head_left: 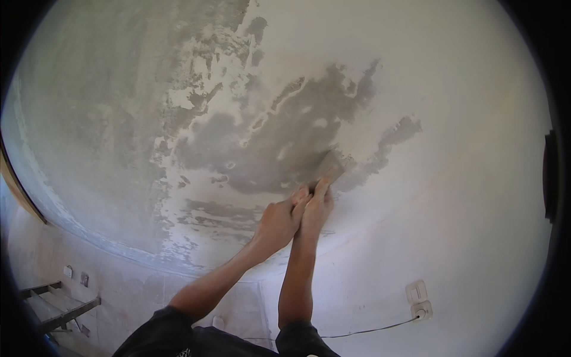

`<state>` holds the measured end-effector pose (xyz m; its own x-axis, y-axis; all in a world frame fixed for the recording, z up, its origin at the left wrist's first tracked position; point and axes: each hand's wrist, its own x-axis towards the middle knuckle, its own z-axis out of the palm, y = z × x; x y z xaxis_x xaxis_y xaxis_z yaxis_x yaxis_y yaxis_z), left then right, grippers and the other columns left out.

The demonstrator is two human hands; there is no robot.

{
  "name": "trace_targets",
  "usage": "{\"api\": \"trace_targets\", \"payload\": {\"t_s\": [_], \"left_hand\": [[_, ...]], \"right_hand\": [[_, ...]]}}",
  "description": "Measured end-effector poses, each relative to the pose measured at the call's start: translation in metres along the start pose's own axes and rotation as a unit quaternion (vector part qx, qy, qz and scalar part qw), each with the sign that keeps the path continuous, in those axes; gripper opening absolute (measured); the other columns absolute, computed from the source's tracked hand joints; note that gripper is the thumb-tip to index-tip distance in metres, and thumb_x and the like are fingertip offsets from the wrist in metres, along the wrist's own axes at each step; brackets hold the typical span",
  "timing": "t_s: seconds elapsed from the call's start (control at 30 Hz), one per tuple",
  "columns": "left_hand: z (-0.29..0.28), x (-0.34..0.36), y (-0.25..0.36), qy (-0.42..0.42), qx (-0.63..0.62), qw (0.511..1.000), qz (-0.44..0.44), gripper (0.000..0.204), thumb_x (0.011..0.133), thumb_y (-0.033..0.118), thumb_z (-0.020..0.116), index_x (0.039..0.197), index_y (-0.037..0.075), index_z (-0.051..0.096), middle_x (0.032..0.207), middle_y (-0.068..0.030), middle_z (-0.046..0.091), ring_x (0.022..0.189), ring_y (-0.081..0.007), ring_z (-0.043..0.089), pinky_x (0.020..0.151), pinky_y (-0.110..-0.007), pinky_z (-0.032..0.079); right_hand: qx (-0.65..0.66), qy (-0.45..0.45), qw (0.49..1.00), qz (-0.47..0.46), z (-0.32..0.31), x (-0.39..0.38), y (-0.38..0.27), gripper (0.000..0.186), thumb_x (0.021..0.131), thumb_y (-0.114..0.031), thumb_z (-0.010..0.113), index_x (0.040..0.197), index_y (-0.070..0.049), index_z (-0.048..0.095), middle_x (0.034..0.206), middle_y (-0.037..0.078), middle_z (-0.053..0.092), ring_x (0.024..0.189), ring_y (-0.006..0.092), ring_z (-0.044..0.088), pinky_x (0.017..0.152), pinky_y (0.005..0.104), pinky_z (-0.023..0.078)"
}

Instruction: The person applies white plaster to a wall using a metal putty knife, spreading and smoothing the material over a large area.

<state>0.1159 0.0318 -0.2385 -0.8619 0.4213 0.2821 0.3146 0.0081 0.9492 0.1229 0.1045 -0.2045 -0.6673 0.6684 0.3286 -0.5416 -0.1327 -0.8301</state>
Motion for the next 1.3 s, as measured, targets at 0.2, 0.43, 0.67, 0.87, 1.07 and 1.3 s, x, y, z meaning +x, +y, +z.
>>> {"api": "trace_targets", "payload": {"t_s": [0.2, 0.43, 0.67, 0.87, 1.07, 1.3], "left_hand": [[-0.001, 0.010, 0.025, 0.017, 0.018, 0.999, 0.035, 0.050, 0.102, 0.044, 0.041, 0.106, 0.000, 0.065, 0.089, -0.0269, 0.066, 0.085, -0.0462, 0.063, 0.074, -0.048, 0.050], [0.001, 0.042, 0.084, -0.007, -0.010, 0.995, 0.102, 0.048, 0.103, 0.044, 0.036, 0.113, 0.006, 0.064, 0.095, -0.0258, 0.067, 0.091, -0.0453, 0.063, 0.081, -0.048, 0.050], [0.010, -0.008, 0.001, 0.013, -0.027, 0.999, -0.023, 0.049, 0.101, 0.041, 0.047, 0.102, -0.005, 0.065, 0.083, -0.0297, 0.065, 0.081, -0.0431, 0.066, 0.072, -0.044, 0.050], [0.010, 0.014, 0.017, 0.018, -0.035, 0.999, -0.010, 0.048, 0.100, 0.039, 0.050, 0.095, -0.006, 0.067, 0.080, -0.0297, 0.064, 0.078, -0.0409, 0.066, 0.070, -0.045, 0.049], [0.008, -0.004, 0.006, 0.050, -0.045, 0.998, -0.006, 0.051, 0.100, 0.041, 0.049, 0.093, -0.006, 0.067, 0.076, -0.0288, 0.063, 0.072, -0.0397, 0.065, 0.068, -0.045, 0.048], [-0.002, 0.009, 0.029, 0.034, -0.055, 0.998, -0.010, 0.054, 0.100, 0.044, 0.047, 0.091, -0.006, 0.067, 0.075, -0.0284, 0.063, 0.070, -0.0404, 0.065, 0.067, -0.046, 0.048]], "right_hand": [[-0.127, 0.028, 0.989, -0.066, -0.003, 0.025, -0.005, 0.040, 0.102, -0.039, 0.050, 0.091, -0.001, 0.054, 0.064, 0.003, 0.051, 0.052, 0.0117, 0.046, 0.049, 0.0285, 0.040], [-0.138, 0.029, 0.984, -0.104, 0.019, 0.048, -0.068, 0.044, 0.103, -0.041, 0.047, 0.083, -0.002, 0.054, 0.070, 0.003, 0.053, 0.059, 0.0125, 0.049, 0.053, 0.0300, 0.041], [-0.181, 0.040, 0.982, -0.032, -0.013, 0.003, -0.001, 0.042, 0.103, -0.040, 0.049, 0.080, -0.004, 0.052, 0.065, 0.002, 0.049, 0.058, 0.0123, 0.047, 0.052, 0.0296, 0.040], [-0.061, -0.011, 0.998, -0.027, 0.002, 0.021, -0.017, 0.041, 0.104, -0.037, 0.047, 0.082, -0.002, 0.048, 0.061, 0.005, 0.048, 0.048, 0.0140, 0.045, 0.045, 0.0302, 0.040], [-0.054, -0.015, 0.998, -0.006, -0.001, 0.002, -0.009, 0.041, 0.103, -0.038, 0.048, 0.086, -0.001, 0.049, 0.060, 0.006, 0.049, 0.048, 0.0138, 0.047, 0.045, 0.0297, 0.040], [-0.103, 0.013, 0.994, -0.038, 0.008, 0.020, -0.014, 0.041, 0.102, -0.039, 0.051, 0.088, -0.002, 0.051, 0.063, 0.005, 0.050, 0.053, 0.0136, 0.050, 0.046, 0.0282, 0.040]]}}
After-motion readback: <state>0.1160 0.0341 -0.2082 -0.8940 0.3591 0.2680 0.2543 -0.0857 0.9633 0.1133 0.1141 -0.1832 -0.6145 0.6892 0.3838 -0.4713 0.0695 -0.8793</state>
